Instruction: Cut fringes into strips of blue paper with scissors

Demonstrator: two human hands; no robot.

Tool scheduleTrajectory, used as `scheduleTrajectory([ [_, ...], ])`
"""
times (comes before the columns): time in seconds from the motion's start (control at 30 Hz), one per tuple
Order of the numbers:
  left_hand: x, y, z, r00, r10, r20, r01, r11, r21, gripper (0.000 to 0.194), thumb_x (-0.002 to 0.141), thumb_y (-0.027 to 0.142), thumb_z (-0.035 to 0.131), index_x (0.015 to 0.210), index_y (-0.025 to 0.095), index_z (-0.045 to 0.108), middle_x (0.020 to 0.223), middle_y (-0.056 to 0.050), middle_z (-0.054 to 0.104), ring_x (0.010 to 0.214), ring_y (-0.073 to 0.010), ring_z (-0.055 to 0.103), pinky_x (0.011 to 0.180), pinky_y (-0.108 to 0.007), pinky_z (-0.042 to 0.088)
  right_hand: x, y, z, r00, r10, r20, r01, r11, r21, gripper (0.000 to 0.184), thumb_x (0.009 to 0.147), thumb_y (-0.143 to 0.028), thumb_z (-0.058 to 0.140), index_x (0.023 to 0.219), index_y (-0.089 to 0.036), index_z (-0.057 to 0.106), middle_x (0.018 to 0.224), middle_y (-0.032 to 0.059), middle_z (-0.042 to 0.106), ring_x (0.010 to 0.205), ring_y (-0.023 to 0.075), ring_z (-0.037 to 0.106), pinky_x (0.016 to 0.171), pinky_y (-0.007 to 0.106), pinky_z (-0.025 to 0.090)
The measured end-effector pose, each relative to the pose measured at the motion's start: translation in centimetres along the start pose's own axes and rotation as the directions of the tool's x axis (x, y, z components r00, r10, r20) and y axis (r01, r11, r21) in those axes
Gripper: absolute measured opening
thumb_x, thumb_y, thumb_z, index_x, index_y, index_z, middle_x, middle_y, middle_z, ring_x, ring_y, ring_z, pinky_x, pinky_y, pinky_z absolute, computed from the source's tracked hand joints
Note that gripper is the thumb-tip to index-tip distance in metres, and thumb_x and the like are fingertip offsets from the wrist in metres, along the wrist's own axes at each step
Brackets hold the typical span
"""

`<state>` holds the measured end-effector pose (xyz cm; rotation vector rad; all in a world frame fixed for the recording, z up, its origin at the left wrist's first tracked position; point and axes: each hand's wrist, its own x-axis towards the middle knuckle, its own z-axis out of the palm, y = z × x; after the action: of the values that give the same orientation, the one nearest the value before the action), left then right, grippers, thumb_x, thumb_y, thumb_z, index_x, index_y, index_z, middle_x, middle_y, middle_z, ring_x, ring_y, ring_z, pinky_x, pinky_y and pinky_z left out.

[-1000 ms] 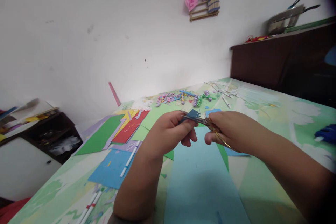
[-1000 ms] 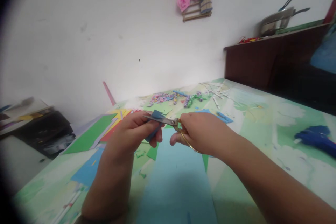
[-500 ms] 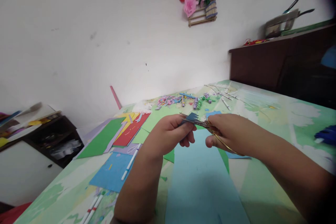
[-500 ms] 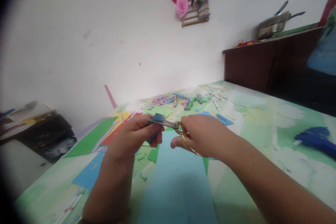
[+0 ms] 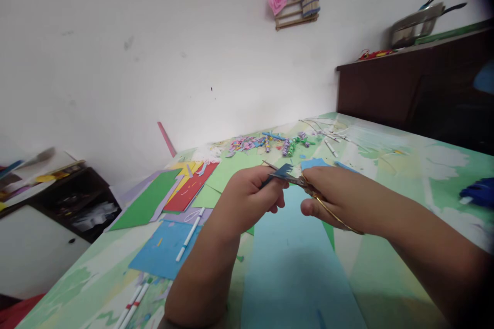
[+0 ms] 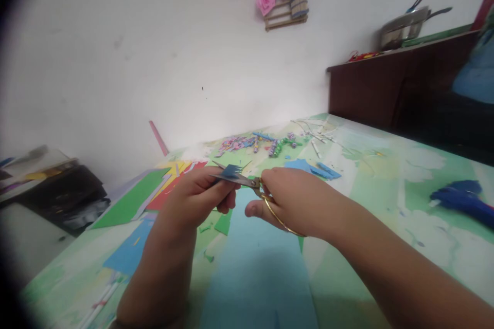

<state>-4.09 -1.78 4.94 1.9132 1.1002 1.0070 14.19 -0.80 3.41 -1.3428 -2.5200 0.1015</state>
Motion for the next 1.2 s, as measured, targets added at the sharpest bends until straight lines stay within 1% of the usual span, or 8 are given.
scheduleTrajectory([
  [0.17, -0.1, 0.0, -0.2, 0.999, -0.052, -0.009, 0.051, 0.996, -0.069, 0.013, 0.073, 0.015, 0.050, 0.063, 0.015, 0.057, 0.048, 0.006, 0.056, 0.042, -0.0043, 0.050, 0.043, -0.014, 0.041, 0.2, -0.7, -0.1, 1.000, 0.030, 0.006, -0.030, 0.997, -0.067, 0.043, 0.079, -0.061, 0.036, 0.065, -0.021, 0.043, 0.057, 0.0004, 0.049, 0.046, 0.0126, 0.038, 0.044, 0.025, 0.022],
  [0.33, -0.2, 0.3, -0.6, 0.995, -0.080, 0.052, 0.086, 0.987, -0.136, 0.012, 0.073, 0.019, 0.051, 0.064, 0.014, 0.058, 0.047, 0.005, 0.055, 0.043, -0.0047, 0.050, 0.044, -0.015, 0.041, 0.5, -1.2, -0.1, 1.000, -0.004, -0.016, 0.002, 0.996, -0.085, 0.040, 0.080, -0.057, 0.038, 0.069, -0.020, 0.048, 0.065, 0.0034, 0.055, 0.055, 0.0166, 0.047, 0.047, 0.026, 0.025],
  [0.53, 0.0, 0.4, -1.0, 0.988, -0.127, 0.089, 0.142, 0.972, -0.190, 0.010, 0.071, 0.020, 0.052, 0.064, 0.015, 0.057, 0.045, 0.005, 0.055, 0.038, -0.0051, 0.047, 0.040, -0.017, 0.038, 0.6, -1.1, 0.0, 1.000, 0.013, 0.006, -0.013, 0.997, -0.074, 0.040, 0.080, -0.056, 0.041, 0.070, -0.019, 0.052, 0.069, 0.0075, 0.059, 0.063, 0.0219, 0.054, 0.048, 0.028, 0.029],
  [0.73, -0.1, 0.2, -1.2, 0.985, -0.098, 0.145, 0.130, 0.963, -0.235, 0.013, 0.073, 0.023, 0.053, 0.063, 0.015, 0.058, 0.043, 0.005, 0.054, 0.038, -0.0053, 0.048, 0.040, -0.017, 0.038, 0.7, -1.1, -0.2, 1.000, 0.009, 0.018, -0.008, 0.999, -0.054, 0.037, 0.079, -0.055, 0.043, 0.068, -0.020, 0.050, 0.069, 0.0053, 0.057, 0.058, 0.0181, 0.051, 0.048, 0.026, 0.027],
  [0.83, -0.1, 0.2, -1.2, 0.989, -0.079, 0.125, 0.103, 0.973, -0.205, 0.014, 0.074, 0.021, 0.052, 0.063, 0.015, 0.058, 0.044, 0.005, 0.055, 0.038, -0.0049, 0.048, 0.040, -0.016, 0.038, 0.6, -0.8, -0.2, 1.000, 0.013, 0.024, -0.012, 1.000, -0.018, 0.038, 0.078, -0.056, 0.044, 0.067, -0.020, 0.047, 0.065, 0.0029, 0.054, 0.053, 0.0147, 0.046, 0.046, 0.025, 0.026],
  [0.93, -0.2, 0.4, -0.9, 0.997, -0.066, 0.050, 0.073, 0.987, -0.144, 0.013, 0.074, 0.019, 0.051, 0.064, 0.015, 0.058, 0.046, 0.005, 0.055, 0.040, -0.0048, 0.049, 0.041, -0.016, 0.039, 0.4, -0.2, 0.2, 1.000, -0.023, -0.014, 0.023, 1.000, 0.019, 0.038, 0.077, -0.057, 0.043, 0.067, -0.020, 0.044, 0.063, 0.0011, 0.051, 0.051, 0.0129, 0.041, 0.046, 0.024, 0.025],
  [1.07, -0.4, 0.7, -0.4, 0.999, -0.029, -0.035, 0.028, 0.999, -0.018, 0.018, 0.075, 0.019, 0.050, 0.059, 0.015, 0.057, 0.049, 0.004, 0.056, 0.044, -0.0050, 0.051, 0.044, -0.015, 0.041, 0.2, 0.1, 0.5, 0.998, -0.052, -0.031, 0.054, 0.997, 0.059, 0.035, 0.079, -0.054, 0.041, 0.073, -0.020, 0.046, 0.066, 0.0016, 0.052, 0.055, 0.0141, 0.042, 0.049, 0.026, 0.027],
  [1.2, -0.4, 1.0, -0.1, 0.998, 0.017, -0.055, -0.012, 0.995, 0.096, 0.023, 0.077, 0.021, 0.047, 0.055, 0.016, 0.055, 0.050, 0.003, 0.056, 0.044, -0.0054, 0.052, 0.044, -0.016, 0.041, 0.1, 0.1, 0.5, 0.997, -0.070, -0.040, 0.073, 0.994, 0.076, 0.036, 0.079, -0.055, 0.041, 0.072, -0.020, 0.045, 0.066, 0.0012, 0.051, 0.054, 0.0138, 0.041, 0.049, 0.026, 0.026],
])
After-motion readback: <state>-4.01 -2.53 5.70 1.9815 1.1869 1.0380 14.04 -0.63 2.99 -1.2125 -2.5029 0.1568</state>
